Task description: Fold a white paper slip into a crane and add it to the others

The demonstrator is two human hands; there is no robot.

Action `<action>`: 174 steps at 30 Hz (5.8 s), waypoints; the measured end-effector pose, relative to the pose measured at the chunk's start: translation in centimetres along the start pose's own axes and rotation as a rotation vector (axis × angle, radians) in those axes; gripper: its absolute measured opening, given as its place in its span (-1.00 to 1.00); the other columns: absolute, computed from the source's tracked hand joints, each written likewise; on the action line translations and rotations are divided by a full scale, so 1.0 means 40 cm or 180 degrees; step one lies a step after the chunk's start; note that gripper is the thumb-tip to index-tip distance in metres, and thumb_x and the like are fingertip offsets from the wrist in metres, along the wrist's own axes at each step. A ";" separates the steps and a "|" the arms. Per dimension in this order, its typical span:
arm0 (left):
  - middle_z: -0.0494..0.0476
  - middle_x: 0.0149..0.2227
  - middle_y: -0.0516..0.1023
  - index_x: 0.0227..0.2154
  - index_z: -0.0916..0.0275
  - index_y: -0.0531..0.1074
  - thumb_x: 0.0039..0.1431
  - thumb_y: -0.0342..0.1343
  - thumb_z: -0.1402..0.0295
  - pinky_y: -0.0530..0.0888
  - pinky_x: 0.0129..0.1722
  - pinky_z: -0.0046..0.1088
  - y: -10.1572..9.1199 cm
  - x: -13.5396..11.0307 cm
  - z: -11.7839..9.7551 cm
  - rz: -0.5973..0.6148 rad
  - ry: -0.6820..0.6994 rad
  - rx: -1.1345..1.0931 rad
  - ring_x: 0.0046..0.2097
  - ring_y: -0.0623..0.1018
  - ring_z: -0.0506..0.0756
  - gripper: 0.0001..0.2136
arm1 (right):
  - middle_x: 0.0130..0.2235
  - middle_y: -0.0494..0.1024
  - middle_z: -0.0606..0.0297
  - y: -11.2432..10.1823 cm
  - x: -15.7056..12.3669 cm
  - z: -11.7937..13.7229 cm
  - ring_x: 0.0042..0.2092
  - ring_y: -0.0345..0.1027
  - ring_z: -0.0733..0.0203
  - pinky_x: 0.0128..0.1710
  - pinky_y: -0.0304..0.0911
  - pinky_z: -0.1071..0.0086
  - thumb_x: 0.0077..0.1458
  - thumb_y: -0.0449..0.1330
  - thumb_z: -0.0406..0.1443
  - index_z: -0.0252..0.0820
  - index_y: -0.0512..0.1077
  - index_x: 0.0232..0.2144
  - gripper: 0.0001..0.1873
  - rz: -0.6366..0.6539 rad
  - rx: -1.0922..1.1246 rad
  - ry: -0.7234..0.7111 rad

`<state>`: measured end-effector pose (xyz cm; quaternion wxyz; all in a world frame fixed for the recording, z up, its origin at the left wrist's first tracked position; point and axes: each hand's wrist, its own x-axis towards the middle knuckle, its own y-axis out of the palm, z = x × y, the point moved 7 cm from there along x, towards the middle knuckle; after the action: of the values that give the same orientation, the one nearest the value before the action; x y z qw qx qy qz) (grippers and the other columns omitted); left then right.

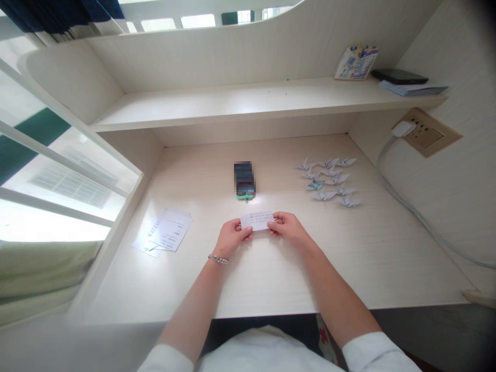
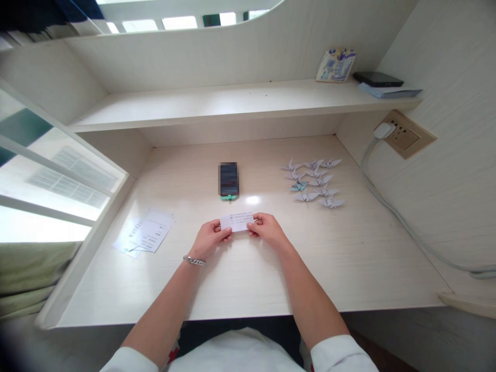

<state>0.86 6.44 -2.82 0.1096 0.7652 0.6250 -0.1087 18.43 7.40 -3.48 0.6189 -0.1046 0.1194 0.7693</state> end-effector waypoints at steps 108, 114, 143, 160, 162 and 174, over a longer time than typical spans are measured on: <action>0.19 -0.30 0.58 -0.38 0.26 0.55 -0.02 0.19 0.39 0.46 -0.23 -0.39 0.003 0.041 -0.083 0.0036 0.1135 0.0268 -0.24 0.54 0.12 -0.88 | -0.40 0.56 0.25 -0.019 -0.009 0.088 -0.34 0.43 0.20 -0.29 0.32 0.33 -0.27 0.36 -0.34 -0.20 0.50 -0.52 -0.84 -0.0315 0.0293 -0.0825; 0.21 -0.29 0.57 -0.40 0.26 0.55 -0.01 0.17 0.46 0.48 -0.19 -0.33 0.004 0.034 -0.096 0.0067 0.1416 0.0175 -0.22 0.54 0.13 -0.90 | -0.39 0.56 0.25 -0.014 -0.014 0.094 -0.32 0.42 0.21 -0.29 0.33 0.32 -0.29 0.37 -0.38 -0.20 0.48 -0.54 -0.84 -0.0248 0.0488 -0.0942; 0.07 -0.50 0.53 -0.13 0.28 0.42 -0.07 0.21 0.28 0.39 -0.45 -0.51 0.018 0.046 -0.061 0.0145 0.0371 -0.0025 -0.44 0.50 0.03 -0.61 | -0.50 0.49 0.31 -0.014 0.018 0.036 -0.48 0.35 0.28 -0.45 0.28 0.37 -0.18 0.29 -0.20 -0.22 0.44 -0.40 -0.75 -0.0422 0.0388 -0.0410; 0.06 -0.54 0.47 -0.48 0.32 0.49 0.00 0.15 0.23 0.30 -0.53 -0.53 0.021 0.022 -0.108 0.0264 0.0884 0.0484 -0.51 0.39 -0.03 -0.79 | -0.52 0.42 0.33 0.016 -0.009 0.070 -0.50 0.24 0.32 -0.57 0.08 0.45 -0.10 0.20 -0.16 -0.22 0.48 -0.41 -0.76 -0.0030 0.0065 -0.0489; 0.07 -0.53 0.47 -0.50 0.32 0.48 0.00 0.15 0.22 0.30 -0.52 -0.53 0.024 0.021 -0.103 0.0336 0.0825 0.0548 -0.49 0.39 -0.02 -0.78 | -0.48 0.44 0.28 0.010 -0.011 0.074 -0.44 0.29 0.27 -0.57 0.12 0.46 -0.02 0.14 -0.08 -0.20 0.47 -0.39 -0.69 -0.0140 0.0415 -0.0540; 0.18 -0.35 0.56 -0.34 0.31 0.49 -0.02 0.16 0.22 0.41 -0.42 -0.47 0.037 0.032 -0.079 0.0468 0.0679 0.0296 -0.35 0.51 0.08 -0.74 | -0.56 0.48 0.30 0.010 -0.011 0.067 -0.51 0.34 0.29 -0.50 0.28 0.40 -0.15 0.28 -0.16 -0.27 0.48 -0.39 -0.70 -0.0136 0.0102 -0.0559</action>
<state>2.64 8.29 -0.14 0.0146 0.8205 0.5696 -0.0473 18.09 7.75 -0.76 0.6448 -0.0294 0.0748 0.7601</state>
